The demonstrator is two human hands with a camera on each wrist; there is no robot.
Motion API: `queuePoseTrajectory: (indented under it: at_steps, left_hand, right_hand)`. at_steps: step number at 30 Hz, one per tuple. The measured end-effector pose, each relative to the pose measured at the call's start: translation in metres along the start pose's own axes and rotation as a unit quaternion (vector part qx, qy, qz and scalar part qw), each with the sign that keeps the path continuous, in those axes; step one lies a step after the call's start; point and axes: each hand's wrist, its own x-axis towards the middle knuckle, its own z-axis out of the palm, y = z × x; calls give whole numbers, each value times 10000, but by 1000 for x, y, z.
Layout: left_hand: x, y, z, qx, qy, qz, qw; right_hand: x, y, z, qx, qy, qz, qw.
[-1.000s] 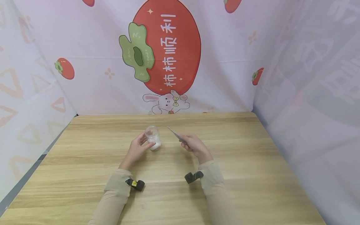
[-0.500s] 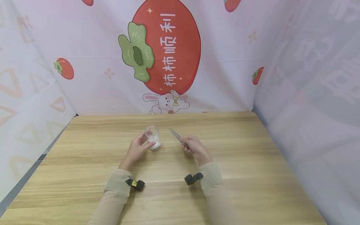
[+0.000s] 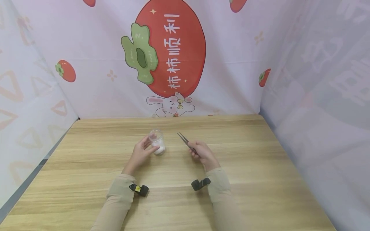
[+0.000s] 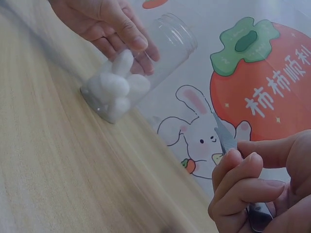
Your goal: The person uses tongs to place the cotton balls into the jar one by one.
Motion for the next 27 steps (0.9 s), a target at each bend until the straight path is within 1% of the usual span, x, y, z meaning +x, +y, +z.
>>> queuePoseTrajectory:
  at_steps: [6, 9, 13, 16, 21, 24, 27]
  left_hand:
    - [-1, 0, 0, 12, 6, -1, 10000]
    - [-1, 0, 0, 16, -15, -9, 10000]
    - [-1, 3, 0, -5, -9, -76, 10000]
    - [-5, 14, -1, 16, -33, -125, 9999]
    - [-13, 34, -4, 81, -114, -143, 9998]
    - [-13, 34, -3, 86, -109, -139, 9998]
    - [-9, 24, -2, 14, -62, -160, 9999]
  right_hand:
    - [1, 3, 3, -94, 54, -33, 9999]
    - [2, 4, 3, -47, 75, -46, 10000]
    - [1, 3, 4, 142, 330, 16, 9994]
    - [0, 1, 3, 214, 569, 94, 9981]
    - [-1, 1, 1, 112, 835, 191, 9963]
    - [-1, 1, -1, 108, 937, 202, 9953]
    - [-1, 2, -3, 118, 989, 215, 9948]
